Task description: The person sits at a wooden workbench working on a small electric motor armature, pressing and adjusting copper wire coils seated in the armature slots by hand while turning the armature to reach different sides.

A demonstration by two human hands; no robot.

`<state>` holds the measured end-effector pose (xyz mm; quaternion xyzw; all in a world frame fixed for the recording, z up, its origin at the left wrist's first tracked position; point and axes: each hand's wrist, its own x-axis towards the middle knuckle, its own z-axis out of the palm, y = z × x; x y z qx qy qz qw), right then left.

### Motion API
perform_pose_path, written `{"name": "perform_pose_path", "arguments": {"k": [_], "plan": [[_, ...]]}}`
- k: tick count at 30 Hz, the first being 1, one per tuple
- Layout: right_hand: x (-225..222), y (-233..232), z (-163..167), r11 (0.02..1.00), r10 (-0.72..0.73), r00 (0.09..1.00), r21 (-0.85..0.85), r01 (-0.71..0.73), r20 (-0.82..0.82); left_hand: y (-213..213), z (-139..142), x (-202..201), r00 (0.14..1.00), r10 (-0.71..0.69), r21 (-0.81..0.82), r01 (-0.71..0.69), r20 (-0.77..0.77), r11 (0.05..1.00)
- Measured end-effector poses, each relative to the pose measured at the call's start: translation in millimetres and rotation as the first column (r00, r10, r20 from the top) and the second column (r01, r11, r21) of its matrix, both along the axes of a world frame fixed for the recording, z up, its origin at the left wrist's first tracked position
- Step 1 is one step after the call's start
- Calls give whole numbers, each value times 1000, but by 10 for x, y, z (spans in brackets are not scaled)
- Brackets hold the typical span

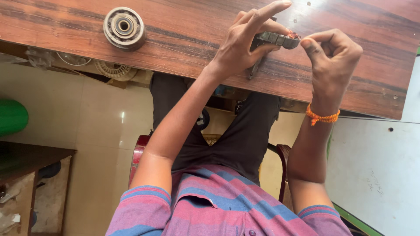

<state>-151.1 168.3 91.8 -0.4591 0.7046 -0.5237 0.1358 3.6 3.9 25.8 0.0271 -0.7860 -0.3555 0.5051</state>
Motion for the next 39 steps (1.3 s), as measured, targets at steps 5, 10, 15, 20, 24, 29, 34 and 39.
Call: {"name": "perform_pose_path", "arguments": {"k": [5,10,15,20,24,29,34,39], "plan": [[227,104,-74,999,-3,970,47,15,-242,-8,-6,-28,997,14,21,-15,78,1000],[385,-27,-294,998,-58,942,-43,46,-331,-40,24,-3,992,57,-119,-44,113,992],[498,-46,-512,988,-132,966,-111,110,-222,-20,14,80,984,176,-449,-156,3,880],[496,191,-474,992,-16,1000,-127,13,-22,56,-65,164,945,317,-653,-288,-77,700],[394,310,-197,998,9,970,69,8,-243,47,-79,129,953,303,-614,-254,-25,747],[265,90,51,992,126,930,37,-120,-346,187,-68,97,975,222,-262,-219,-19,940],[193,-347,83,992,124,909,57,-111,-397,357,-31,56,966,256,109,-251,-38,962],[171,-518,166,978,206,939,101,-185,-274,511,25,4,946,324,293,-302,-27,907]]}}
